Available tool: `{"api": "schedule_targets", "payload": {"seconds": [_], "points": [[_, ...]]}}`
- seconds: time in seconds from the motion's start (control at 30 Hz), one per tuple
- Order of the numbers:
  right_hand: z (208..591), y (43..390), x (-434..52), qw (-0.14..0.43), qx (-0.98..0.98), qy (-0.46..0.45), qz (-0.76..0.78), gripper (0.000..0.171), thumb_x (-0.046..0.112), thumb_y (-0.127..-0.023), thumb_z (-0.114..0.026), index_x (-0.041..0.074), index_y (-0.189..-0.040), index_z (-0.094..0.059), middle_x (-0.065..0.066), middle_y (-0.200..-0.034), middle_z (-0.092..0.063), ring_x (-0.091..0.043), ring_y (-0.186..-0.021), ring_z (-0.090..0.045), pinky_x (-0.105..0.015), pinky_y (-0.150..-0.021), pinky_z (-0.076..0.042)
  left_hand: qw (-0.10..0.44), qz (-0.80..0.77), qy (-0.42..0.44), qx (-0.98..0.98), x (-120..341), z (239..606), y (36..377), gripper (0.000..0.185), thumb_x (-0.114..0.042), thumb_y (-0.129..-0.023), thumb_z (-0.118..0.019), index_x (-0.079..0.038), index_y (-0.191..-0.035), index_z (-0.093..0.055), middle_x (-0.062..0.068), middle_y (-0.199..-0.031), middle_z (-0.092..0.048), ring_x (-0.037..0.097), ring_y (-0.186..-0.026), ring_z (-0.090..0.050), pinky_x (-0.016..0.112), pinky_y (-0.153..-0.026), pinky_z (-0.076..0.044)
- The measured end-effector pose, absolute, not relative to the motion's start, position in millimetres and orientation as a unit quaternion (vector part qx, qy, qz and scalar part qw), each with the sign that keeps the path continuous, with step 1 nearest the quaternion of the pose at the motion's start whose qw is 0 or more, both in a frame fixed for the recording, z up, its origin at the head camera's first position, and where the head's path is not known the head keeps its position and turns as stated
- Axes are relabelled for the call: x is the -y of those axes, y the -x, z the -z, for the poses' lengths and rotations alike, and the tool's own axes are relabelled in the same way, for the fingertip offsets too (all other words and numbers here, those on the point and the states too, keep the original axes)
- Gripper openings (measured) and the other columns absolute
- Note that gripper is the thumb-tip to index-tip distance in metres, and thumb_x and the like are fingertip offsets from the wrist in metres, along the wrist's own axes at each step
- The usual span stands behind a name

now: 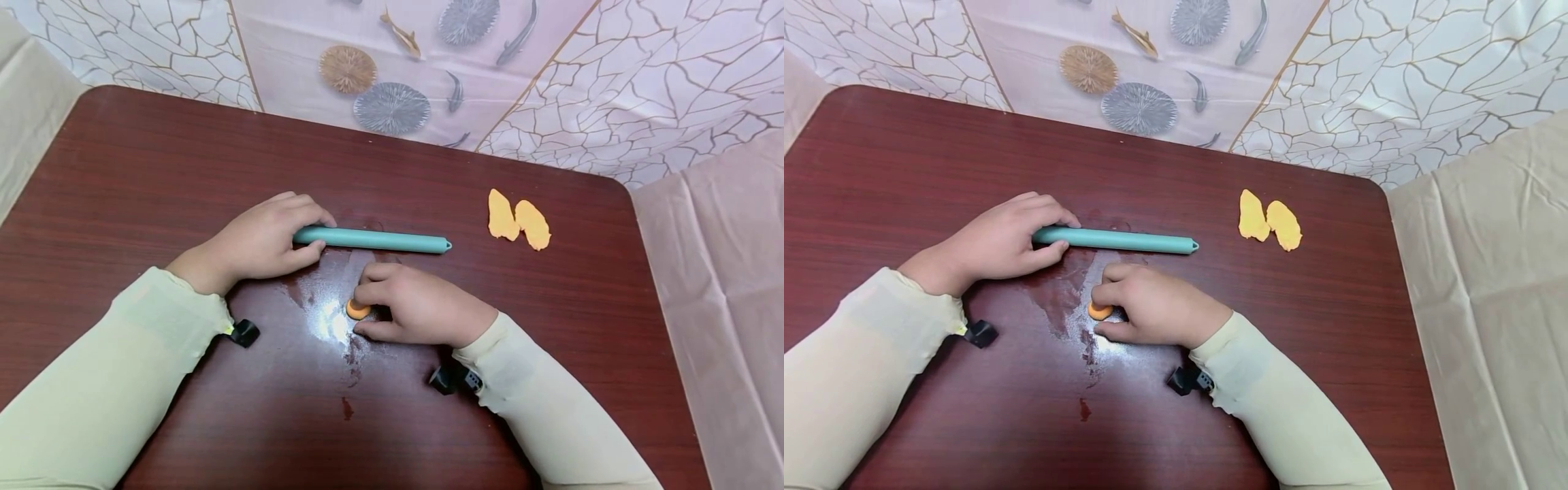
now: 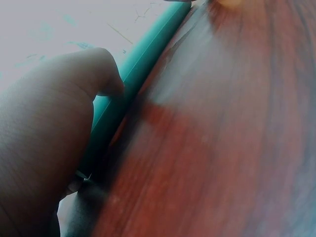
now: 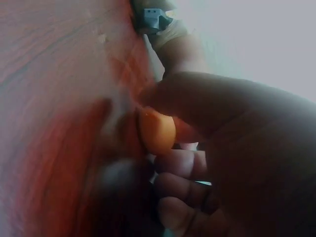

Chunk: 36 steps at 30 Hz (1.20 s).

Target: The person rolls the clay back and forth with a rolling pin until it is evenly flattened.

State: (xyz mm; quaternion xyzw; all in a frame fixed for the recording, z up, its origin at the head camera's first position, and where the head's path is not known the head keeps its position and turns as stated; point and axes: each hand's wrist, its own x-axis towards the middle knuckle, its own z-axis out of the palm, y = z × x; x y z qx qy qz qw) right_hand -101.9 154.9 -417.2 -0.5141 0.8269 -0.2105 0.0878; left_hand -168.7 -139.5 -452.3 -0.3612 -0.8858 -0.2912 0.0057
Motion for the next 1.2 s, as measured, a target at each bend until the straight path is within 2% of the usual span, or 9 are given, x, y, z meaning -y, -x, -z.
{"api": "schedule_targets", "payload": {"seconds": [0.1, 0.23, 0.3, 0.6, 0.9, 1.1, 1.2], "points": [[420, 102, -154, 0.081, -0.828, 0.510, 0.220, 0.012, 0.027, -0.106, -0.080, 0.020, -0.100, -0.073, 0.005, -0.098, -0.063, -0.006, -0.091, -0.057, -0.022, -0.084, -0.052, 0.008, 0.293, 0.362, 0.885, 140, 452, 168, 0.025, -0.026, -0.101, -0.076, -0.018, -0.125, -0.077, -0.004, -0.115, -0.074, 0.021, -0.103, -0.060, 0.042, -0.095, -0.049], [422, 102, -154, 0.080, -0.831, 0.497, 0.238, 0.004, 0.020, -0.106, -0.078, 0.019, -0.109, -0.076, 0.007, -0.100, -0.066, -0.006, -0.093, -0.060, -0.022, -0.086, -0.052, 0.010, 0.294, 0.365, 0.883, 140, 452, 169, 0.025, -0.026, -0.101, -0.076, -0.018, -0.125, -0.077, -0.004, -0.115, -0.074, 0.021, -0.102, -0.060, 0.042, -0.095, -0.049], [423, 102, -153, 0.079, -0.830, 0.493, 0.248, 0.008, 0.017, -0.104, -0.077, 0.018, -0.112, -0.079, 0.008, -0.100, -0.067, -0.006, -0.092, -0.061, -0.022, -0.086, -0.052, 0.010, 0.295, 0.365, 0.883, 140, 452, 169, 0.025, -0.026, -0.101, -0.076, -0.017, -0.125, -0.077, -0.003, -0.115, -0.074, 0.022, -0.102, -0.060, 0.042, -0.095, -0.049], [424, 108, -156, 0.079, -0.826, 0.475, 0.294, 0.011, 0.014, -0.099, -0.080, 0.018, -0.108, -0.084, 0.009, -0.099, -0.072, -0.005, -0.088, -0.063, -0.020, -0.079, -0.053, 0.009, 0.292, 0.365, 0.884, 140, 452, 169, 0.026, -0.026, -0.101, -0.077, -0.017, -0.125, -0.077, -0.003, -0.115, -0.074, 0.022, -0.102, -0.060, 0.042, -0.096, -0.048], [423, 116, -163, 0.088, -0.822, 0.444, 0.345, 0.014, 0.013, -0.102, -0.079, 0.019, -0.113, -0.086, 0.010, -0.102, -0.074, -0.006, -0.086, -0.067, -0.025, -0.074, -0.059, 0.007, 0.291, 0.361, 0.886, 140, 452, 170, 0.026, -0.026, -0.100, -0.077, -0.017, -0.125, -0.077, -0.003, -0.115, -0.075, 0.023, -0.102, -0.061, 0.042, -0.096, -0.049], [424, 117, -163, 0.110, -0.800, 0.489, 0.329, 0.014, 0.015, -0.103, -0.080, 0.019, -0.115, -0.085, 0.012, -0.112, -0.078, -0.004, -0.103, -0.070, -0.023, -0.092, -0.058, 0.010, 0.292, 0.362, 0.885, 140, 452, 170, 0.026, -0.025, -0.100, -0.076, -0.017, -0.124, -0.077, -0.003, -0.114, -0.075, 0.023, -0.102, -0.061, 0.042, -0.096, -0.049], [424, 117, -163, 0.103, -0.800, 0.496, 0.321, 0.014, 0.014, -0.104, -0.079, 0.019, -0.116, -0.085, 0.012, -0.113, -0.078, -0.002, -0.108, -0.069, -0.020, -0.097, -0.056, 0.012, 0.292, 0.364, 0.884, 140, 452, 170, 0.025, -0.025, -0.100, -0.077, -0.017, -0.124, -0.077, -0.003, -0.114, -0.075, 0.023, -0.102, -0.061, 0.043, -0.096, -0.049]]}}
